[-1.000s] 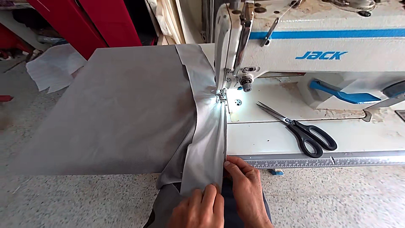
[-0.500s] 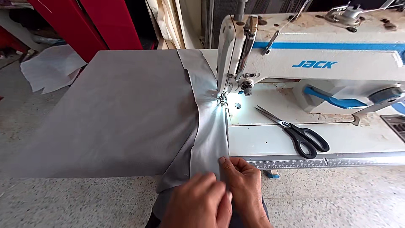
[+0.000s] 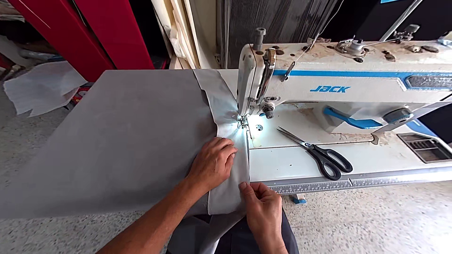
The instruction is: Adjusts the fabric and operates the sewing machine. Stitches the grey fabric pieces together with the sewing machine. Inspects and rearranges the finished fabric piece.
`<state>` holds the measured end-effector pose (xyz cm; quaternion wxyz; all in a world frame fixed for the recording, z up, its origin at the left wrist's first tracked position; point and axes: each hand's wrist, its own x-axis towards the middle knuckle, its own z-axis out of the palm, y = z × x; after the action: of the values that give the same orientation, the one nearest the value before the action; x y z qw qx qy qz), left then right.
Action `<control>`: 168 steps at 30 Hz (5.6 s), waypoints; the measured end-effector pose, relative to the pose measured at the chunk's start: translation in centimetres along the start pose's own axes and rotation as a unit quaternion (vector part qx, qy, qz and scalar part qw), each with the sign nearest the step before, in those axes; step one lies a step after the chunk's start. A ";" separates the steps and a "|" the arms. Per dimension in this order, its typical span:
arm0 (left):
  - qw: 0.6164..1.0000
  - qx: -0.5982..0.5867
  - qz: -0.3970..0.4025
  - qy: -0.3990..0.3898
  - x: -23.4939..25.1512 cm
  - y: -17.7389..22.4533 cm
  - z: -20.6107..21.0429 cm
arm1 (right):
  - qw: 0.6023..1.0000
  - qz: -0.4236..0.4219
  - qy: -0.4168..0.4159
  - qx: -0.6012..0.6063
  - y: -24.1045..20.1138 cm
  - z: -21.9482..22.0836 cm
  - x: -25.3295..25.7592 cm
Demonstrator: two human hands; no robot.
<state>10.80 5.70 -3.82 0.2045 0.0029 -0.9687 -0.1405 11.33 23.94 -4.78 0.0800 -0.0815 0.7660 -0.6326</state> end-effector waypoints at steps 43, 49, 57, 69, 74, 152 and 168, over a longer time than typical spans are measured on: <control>0.964 -0.122 0.230 -0.052 2.6 -4.1 0.1 | 0.979 0.171 0.017 0.110 -2.1 0.2 -0.7; 0.940 -0.107 0.310 -0.091 4.0 -5.7 -0.2 | 0.980 0.164 0.003 0.116 -2.8 0.5 -1.1; 0.929 -0.127 0.330 -0.110 4.2 -6.5 0.1 | 0.977 0.170 -0.007 0.129 -2.8 0.6 -1.3; 0.940 -0.127 0.300 -0.104 4.0 -6.2 0.0 | 0.981 0.156 -0.010 0.113 -3.1 0.3 -0.7; 0.946 -0.113 0.286 -0.097 4.2 -6.1 0.1 | 0.987 0.147 -0.009 0.067 -3.4 -0.2 0.1; 0.994 0.045 -0.095 0.034 -4.6 -6.0 -7.7 | 0.931 0.335 -0.144 0.011 -7.1 0.8 10.2; 0.934 -0.225 -0.263 0.084 -8.0 8.6 -3.9 | 0.904 0.255 -0.190 0.285 -5.1 -0.6 4.1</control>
<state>20.17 13.39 -1.21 0.2364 0.2236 -0.8556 -0.4026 7.27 22.63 0.25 0.4025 0.0245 0.5178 -0.7545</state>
